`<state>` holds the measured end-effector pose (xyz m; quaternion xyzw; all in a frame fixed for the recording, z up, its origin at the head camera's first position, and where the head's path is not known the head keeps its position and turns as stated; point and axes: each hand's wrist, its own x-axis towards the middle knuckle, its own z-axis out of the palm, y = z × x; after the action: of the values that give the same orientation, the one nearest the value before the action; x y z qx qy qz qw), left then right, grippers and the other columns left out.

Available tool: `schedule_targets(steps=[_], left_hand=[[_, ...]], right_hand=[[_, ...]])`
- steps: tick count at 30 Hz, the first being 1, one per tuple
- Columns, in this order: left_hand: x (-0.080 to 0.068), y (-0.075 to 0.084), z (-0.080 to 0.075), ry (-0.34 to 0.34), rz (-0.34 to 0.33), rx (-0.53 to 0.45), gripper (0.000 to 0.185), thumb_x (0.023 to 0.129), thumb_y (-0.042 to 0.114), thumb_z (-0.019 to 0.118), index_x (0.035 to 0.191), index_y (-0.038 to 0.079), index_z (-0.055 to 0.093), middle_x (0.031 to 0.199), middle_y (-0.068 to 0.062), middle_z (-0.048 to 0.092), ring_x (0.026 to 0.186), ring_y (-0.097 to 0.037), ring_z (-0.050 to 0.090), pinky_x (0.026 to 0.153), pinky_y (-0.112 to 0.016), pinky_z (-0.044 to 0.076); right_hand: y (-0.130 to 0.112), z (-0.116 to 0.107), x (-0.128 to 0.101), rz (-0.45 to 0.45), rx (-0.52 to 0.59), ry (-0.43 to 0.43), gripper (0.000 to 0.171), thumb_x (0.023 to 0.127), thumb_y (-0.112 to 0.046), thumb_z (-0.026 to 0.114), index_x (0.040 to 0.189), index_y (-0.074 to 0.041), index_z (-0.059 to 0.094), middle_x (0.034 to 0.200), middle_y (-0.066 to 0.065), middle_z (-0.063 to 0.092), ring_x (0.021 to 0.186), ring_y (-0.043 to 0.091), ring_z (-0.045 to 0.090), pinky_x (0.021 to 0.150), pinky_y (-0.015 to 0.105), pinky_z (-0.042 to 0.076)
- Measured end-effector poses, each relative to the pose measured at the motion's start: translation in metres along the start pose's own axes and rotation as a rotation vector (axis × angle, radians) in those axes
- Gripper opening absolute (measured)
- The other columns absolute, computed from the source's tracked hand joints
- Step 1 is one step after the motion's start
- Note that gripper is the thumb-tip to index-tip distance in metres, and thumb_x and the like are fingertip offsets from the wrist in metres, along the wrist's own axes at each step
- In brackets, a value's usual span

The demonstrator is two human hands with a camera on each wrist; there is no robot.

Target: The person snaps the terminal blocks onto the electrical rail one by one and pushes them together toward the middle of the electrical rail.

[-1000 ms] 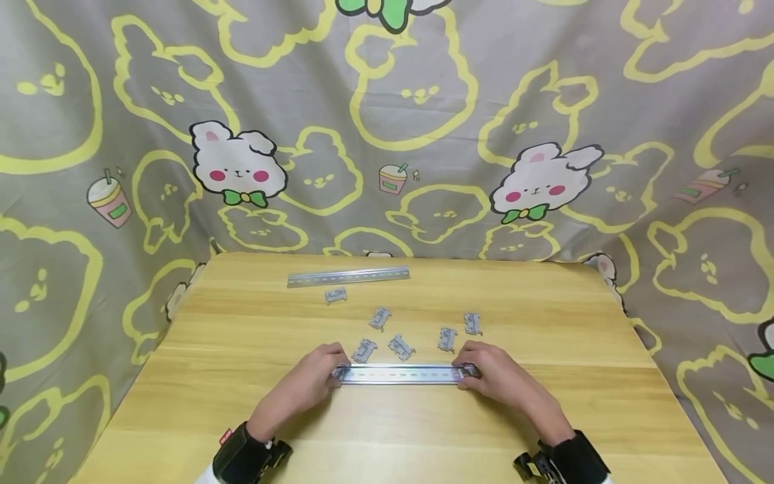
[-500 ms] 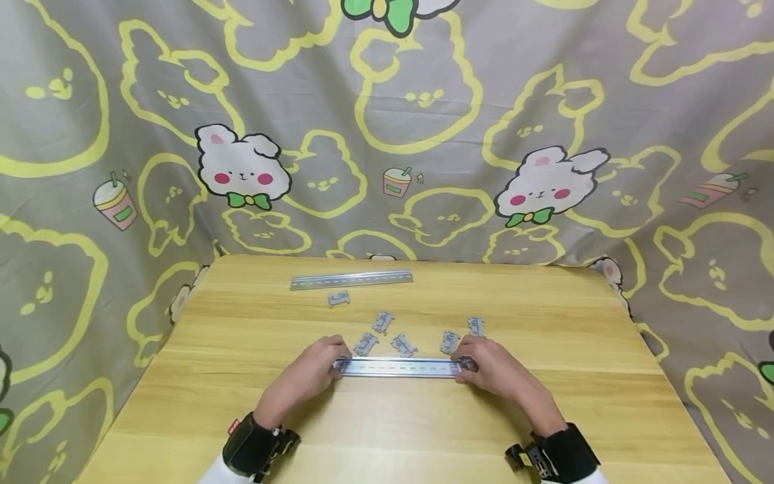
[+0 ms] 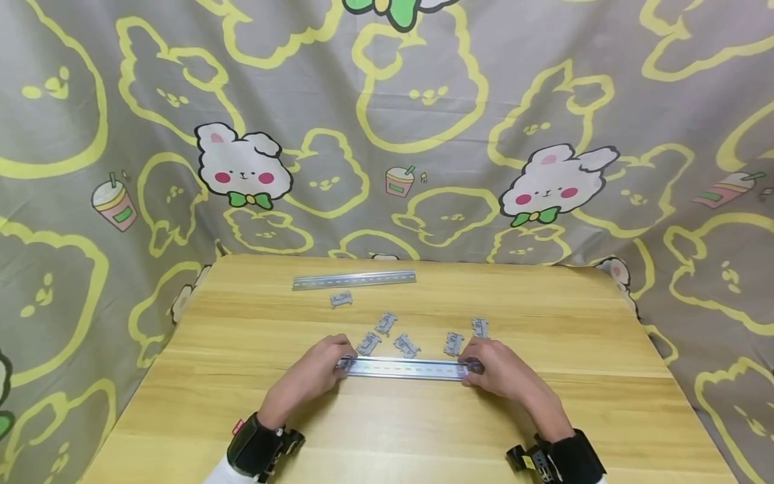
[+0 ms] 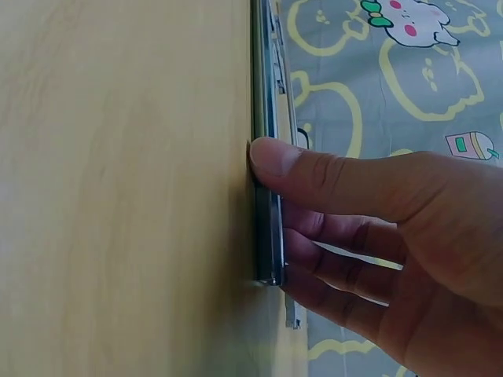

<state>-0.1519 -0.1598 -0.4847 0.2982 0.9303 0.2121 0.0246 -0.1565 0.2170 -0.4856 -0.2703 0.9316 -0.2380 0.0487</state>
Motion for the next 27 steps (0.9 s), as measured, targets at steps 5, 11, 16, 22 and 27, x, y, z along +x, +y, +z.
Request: schedule_targets(steps=[5,11,16,22,27], left_hand=[[0.001,0.001,0.001,0.003,-0.001,-0.014,0.033,0.077,-0.007,0.083,0.108,0.004,0.076,0.106,-0.004,0.067,0.100,-0.025,0.065,0.090,-0.039,0.058],[0.000,0.001,0.001,0.003,-0.002,-0.025,0.033,0.078,-0.006,0.083,0.109,0.003,0.076,0.107,-0.005,0.067,0.099,-0.025,0.065,0.089,-0.039,0.059],[-0.002,0.001,0.001,0.016,0.000,-0.021,0.033,0.077,-0.006,0.084,0.108,0.003,0.076,0.105,-0.005,0.067,0.098,-0.025,0.066,0.088,-0.038,0.059],[0.000,0.001,0.002,0.026,0.009,-0.024,0.033,0.077,-0.006,0.083,0.108,0.003,0.076,0.107,-0.006,0.067,0.099,-0.025,0.066,0.089,-0.038,0.059],[0.000,0.002,0.002,0.019,0.007,-0.029,0.032,0.077,-0.007,0.083,0.107,0.003,0.076,0.106,-0.006,0.068,0.098,-0.025,0.066,0.088,-0.038,0.059]], right_hand=[[-0.001,-0.002,-0.002,0.006,-0.008,0.009,0.030,0.076,-0.015,0.091,0.102,-0.007,0.078,0.096,-0.002,0.066,0.087,0.016,0.064,0.079,0.037,0.057],[0.006,-0.008,0.000,0.005,0.099,-0.012,0.030,0.082,-0.015,0.087,0.108,-0.005,0.076,0.100,0.001,0.071,0.087,0.016,0.065,0.076,0.033,0.057],[0.019,-0.020,0.006,0.031,0.169,0.091,0.033,0.086,-0.004,0.081,0.118,0.002,0.071,0.109,0.011,0.070,0.098,0.029,0.067,0.084,0.046,0.059],[0.037,-0.023,0.016,0.068,0.015,0.144,0.051,0.084,0.003,0.080,0.132,0.004,0.064,0.129,0.021,0.059,0.118,0.041,0.058,0.098,0.057,0.051],[0.045,-0.020,0.024,0.056,-0.006,0.102,0.052,0.084,0.001,0.080,0.133,0.006,0.062,0.128,0.022,0.058,0.119,0.043,0.057,0.099,0.058,0.050]])
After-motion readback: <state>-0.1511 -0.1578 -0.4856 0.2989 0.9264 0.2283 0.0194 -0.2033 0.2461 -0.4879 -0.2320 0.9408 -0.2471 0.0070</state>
